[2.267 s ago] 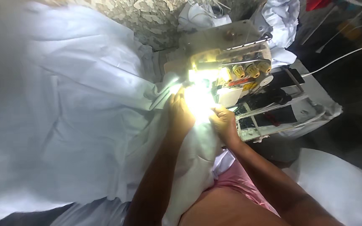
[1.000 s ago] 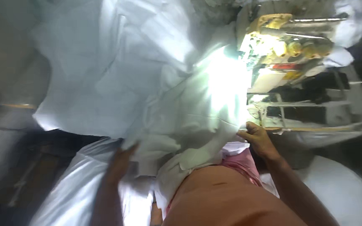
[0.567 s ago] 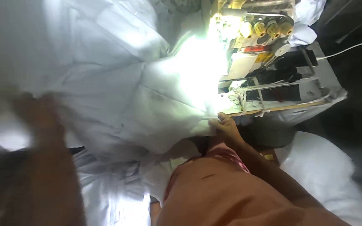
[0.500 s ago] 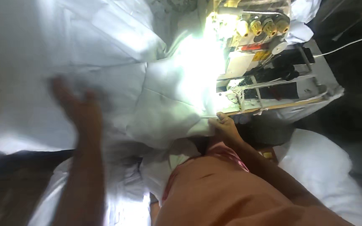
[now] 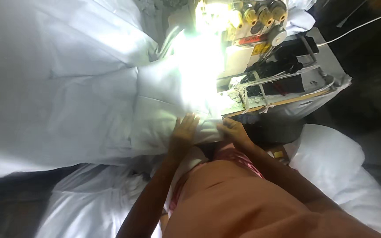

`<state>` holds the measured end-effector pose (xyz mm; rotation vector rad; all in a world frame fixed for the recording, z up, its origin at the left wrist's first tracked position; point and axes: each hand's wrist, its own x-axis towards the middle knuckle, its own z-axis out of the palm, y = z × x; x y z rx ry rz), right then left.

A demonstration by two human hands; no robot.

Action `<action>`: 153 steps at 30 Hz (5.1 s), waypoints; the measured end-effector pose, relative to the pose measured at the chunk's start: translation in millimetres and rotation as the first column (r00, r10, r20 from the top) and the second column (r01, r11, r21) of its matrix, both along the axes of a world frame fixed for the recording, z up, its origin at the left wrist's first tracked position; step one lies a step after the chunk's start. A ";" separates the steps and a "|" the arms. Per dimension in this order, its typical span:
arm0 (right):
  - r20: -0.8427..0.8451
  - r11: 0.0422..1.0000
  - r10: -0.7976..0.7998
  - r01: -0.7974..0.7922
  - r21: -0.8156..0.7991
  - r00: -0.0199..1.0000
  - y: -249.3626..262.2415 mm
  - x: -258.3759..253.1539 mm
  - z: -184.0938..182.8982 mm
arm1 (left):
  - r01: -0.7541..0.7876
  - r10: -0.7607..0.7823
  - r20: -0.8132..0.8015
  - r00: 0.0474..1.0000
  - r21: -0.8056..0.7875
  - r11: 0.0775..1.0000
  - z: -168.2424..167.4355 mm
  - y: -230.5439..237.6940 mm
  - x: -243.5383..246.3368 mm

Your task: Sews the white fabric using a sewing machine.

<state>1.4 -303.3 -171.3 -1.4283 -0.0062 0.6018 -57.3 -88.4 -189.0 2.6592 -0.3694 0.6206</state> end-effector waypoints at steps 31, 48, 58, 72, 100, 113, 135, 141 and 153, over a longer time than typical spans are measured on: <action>0.074 0.992 -0.093 0.086 0.093 0.993 9.4 -35.2 30.7 | 0.045 -0.034 0.156 0.987 -0.069 0.997 8.3 -26.9 18.0; 0.150 0.997 -0.075 0.069 0.045 0.986 8.6 -32.8 22.3 | -0.175 0.137 -0.113 0.984 -0.466 0.867 36.6 -40.9 13.8; 0.123 0.994 -0.098 0.091 0.059 0.988 8.0 -32.0 20.9 | -0.094 0.121 0.111 0.986 -0.222 0.971 10.1 -52.8 9.4; 0.120 0.993 -0.090 0.080 0.086 0.989 7.1 -33.8 28.9 | 0.073 -0.058 0.217 0.974 -0.059 0.996 32.9 -31.6 9.8; 0.093 0.991 -0.104 0.096 0.089 0.990 5.3 -38.4 33.4 | 0.043 -0.052 0.197 0.979 0.048 0.998 27.1 -46.4 -11.5; 0.141 0.996 -0.070 0.063 0.059 0.987 3.5 -43.7 38.1 | 0.003 -0.002 0.197 0.980 -0.002 1.000 27.4 -58.5 -15.6; -0.072 0.953 0.138 -0.113 0.280 0.988 -5.1 -52.8 45.1 | 0.054 -0.006 0.152 0.988 -0.312 0.948 7.5 -61.5 -14.9; 0.267 0.972 0.119 -0.167 0.164 0.956 0.8 -25.1 47.6 | -0.052 0.091 0.024 0.996 -0.665 0.745 69.6 -44.3 -6.7; 0.940 0.944 0.027 0.301 -0.135 0.339 60.7 127.3 84.4 | 0.053 0.092 0.359 0.929 -0.374 0.926 193.3 -4.7 76.5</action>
